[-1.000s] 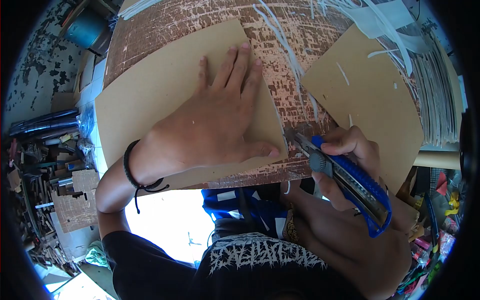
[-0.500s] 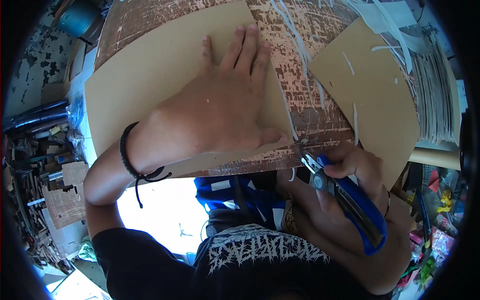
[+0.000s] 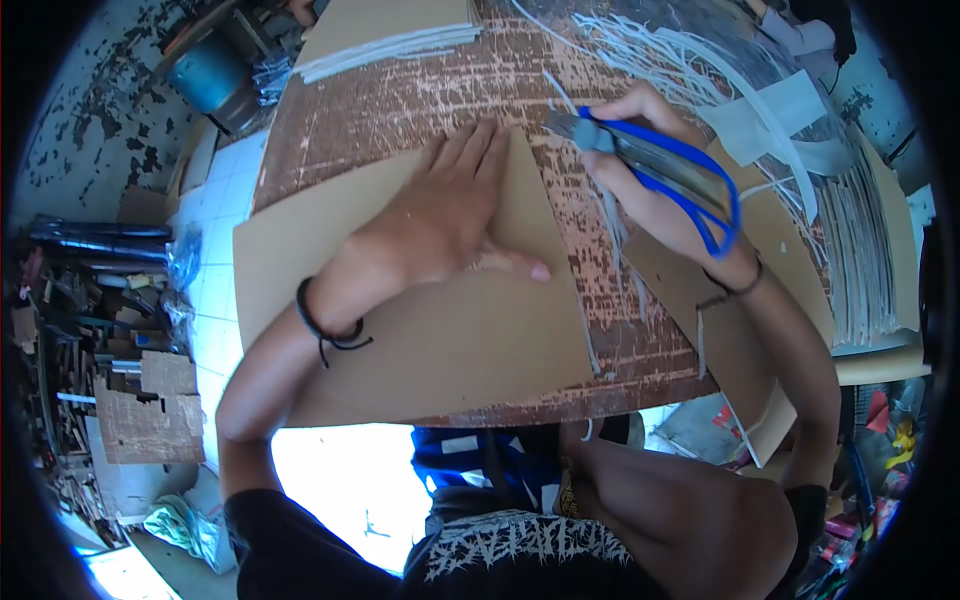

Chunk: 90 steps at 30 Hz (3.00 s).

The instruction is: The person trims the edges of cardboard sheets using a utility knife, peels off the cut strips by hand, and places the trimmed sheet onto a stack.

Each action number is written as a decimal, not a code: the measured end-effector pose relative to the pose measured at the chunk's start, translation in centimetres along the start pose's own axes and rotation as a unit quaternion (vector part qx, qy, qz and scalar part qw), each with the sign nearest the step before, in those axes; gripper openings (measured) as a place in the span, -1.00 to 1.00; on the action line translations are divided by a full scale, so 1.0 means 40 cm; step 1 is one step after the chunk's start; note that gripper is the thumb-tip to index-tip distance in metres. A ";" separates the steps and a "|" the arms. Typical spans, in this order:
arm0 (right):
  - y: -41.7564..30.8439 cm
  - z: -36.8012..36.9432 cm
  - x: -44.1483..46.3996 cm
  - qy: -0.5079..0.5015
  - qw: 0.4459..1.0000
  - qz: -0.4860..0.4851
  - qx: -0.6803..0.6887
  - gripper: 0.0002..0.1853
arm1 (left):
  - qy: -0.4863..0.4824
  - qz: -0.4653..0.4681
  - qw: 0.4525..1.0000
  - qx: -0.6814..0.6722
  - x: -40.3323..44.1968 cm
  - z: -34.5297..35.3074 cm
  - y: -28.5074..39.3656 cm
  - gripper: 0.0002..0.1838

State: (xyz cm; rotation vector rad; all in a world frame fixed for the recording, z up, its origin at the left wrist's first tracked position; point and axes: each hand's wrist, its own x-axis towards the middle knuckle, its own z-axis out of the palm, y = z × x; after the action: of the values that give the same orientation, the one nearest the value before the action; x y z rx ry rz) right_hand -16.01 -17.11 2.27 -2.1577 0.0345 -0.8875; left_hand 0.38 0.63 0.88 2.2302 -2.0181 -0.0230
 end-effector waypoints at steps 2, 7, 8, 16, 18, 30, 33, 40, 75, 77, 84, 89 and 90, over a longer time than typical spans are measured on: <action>0.048 0.009 0.029 -0.017 1.000 0.021 -0.003 -0.73 | -0.012 -0.008 1.000 0.002 0.005 -0.003 0.002 0.55; 0.102 0.049 0.032 -0.021 0.999 0.024 0.014 -0.69 | -0.017 -0.013 1.000 0.004 0.003 0.004 0.002 0.60; 0.095 0.053 0.028 -0.013 0.999 0.028 0.010 -0.69 | -0.014 -0.012 1.000 0.004 0.002 0.005 0.001 0.60; 0.054 0.056 0.013 -0.004 0.998 0.042 -0.051 -0.68 | 0.015 -0.008 1.000 -0.020 0.000 0.017 -0.002 0.57; 0.055 0.054 0.013 -0.012 0.998 0.048 -0.039 -0.67 | 0.031 -0.001 0.999 -0.023 0.000 0.026 -0.006 0.55; -0.070 0.024 -0.087 -0.056 0.990 0.128 0.011 -0.70 | 0.024 -0.016 1.000 -0.002 -0.003 0.012 0.010 0.50; -0.133 0.009 -0.166 -0.068 0.985 0.158 0.016 -0.70 | 0.040 -0.005 0.999 0.011 -0.003 0.023 0.004 0.49; -0.233 -0.043 -0.333 -0.098 0.976 0.181 0.069 -0.64 | 0.047 -0.006 0.999 0.017 0.000 0.035 0.002 0.49; -0.103 0.006 -0.100 -0.089 0.979 0.186 0.000 -0.72 | 0.035 -0.020 0.999 -0.005 -0.001 0.016 0.009 0.53; -0.143 -0.012 -0.157 -0.097 0.974 0.201 0.031 -0.70 | 0.038 -0.017 0.999 -0.007 -0.001 0.017 0.007 0.53; -0.226 -0.129 -0.275 -0.253 0.958 0.136 0.008 -0.59 | 0.036 -0.008 0.999 -0.012 -0.002 0.023 -0.001 0.49; -0.146 -0.190 -0.219 -0.047 0.973 0.070 -0.217 -0.74 | 0.014 -0.006 1.000 -0.015 0.004 0.009 0.002 0.44; -0.116 -0.221 -0.203 -0.054 0.958 0.045 -0.278 -0.72 | 0.015 -0.002 1.000 -0.017 0.005 0.014 -0.002 0.42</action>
State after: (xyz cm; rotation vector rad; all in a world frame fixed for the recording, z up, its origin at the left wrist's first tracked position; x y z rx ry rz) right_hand -28.66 -17.31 4.63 -2.6960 0.3646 -0.7668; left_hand 0.44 0.38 0.32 2.2002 -1.9840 -0.0226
